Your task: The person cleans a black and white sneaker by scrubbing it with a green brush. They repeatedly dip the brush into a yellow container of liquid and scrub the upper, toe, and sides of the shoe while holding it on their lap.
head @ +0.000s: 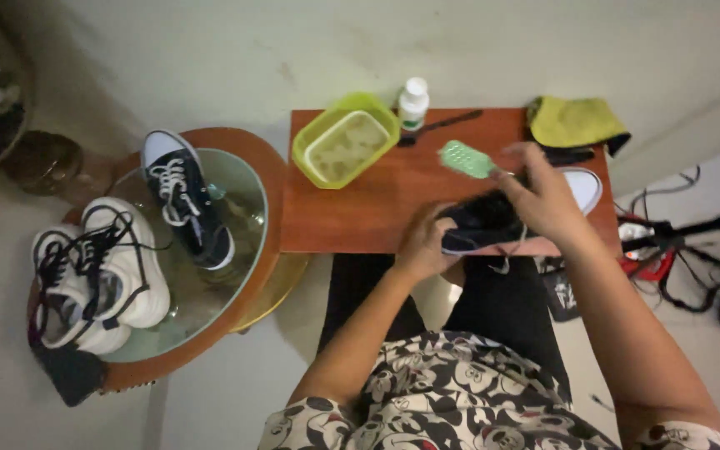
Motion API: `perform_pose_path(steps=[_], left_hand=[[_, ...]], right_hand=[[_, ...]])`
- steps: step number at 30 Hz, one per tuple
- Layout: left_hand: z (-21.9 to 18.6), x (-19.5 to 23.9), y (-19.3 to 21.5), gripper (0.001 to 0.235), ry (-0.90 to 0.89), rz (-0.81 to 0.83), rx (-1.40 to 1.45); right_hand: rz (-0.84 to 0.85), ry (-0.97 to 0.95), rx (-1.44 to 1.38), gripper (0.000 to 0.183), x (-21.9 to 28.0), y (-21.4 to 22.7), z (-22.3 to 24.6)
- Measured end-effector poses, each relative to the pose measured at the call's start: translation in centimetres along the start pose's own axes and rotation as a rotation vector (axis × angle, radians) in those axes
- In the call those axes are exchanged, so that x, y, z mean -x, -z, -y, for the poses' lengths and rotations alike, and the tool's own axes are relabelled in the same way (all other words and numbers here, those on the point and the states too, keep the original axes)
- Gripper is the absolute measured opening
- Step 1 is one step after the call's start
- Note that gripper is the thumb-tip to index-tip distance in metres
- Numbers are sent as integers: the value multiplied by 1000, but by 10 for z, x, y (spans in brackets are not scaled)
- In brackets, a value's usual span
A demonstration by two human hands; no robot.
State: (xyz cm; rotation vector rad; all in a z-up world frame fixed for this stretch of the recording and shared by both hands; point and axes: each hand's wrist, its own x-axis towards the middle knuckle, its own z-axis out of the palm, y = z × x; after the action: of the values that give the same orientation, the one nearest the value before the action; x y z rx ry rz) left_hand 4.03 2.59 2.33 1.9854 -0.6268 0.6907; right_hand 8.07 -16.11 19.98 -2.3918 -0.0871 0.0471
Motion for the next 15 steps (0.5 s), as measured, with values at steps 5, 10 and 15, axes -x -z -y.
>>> perform_pose_path(steps=[5, 10, 15], left_hand=[[7, 5, -4, 69, 5, -16, -48], [14, 2, -12, 63, -9, -51, 19], [2, -5, 8, 71, -116, -95, 3]], right_hand=[[127, 266, 259, 28, -46, -46, 69], [291, 208, 543, 31, -103, -95, 76], [184, 221, 717, 22, -149, -148, 63]])
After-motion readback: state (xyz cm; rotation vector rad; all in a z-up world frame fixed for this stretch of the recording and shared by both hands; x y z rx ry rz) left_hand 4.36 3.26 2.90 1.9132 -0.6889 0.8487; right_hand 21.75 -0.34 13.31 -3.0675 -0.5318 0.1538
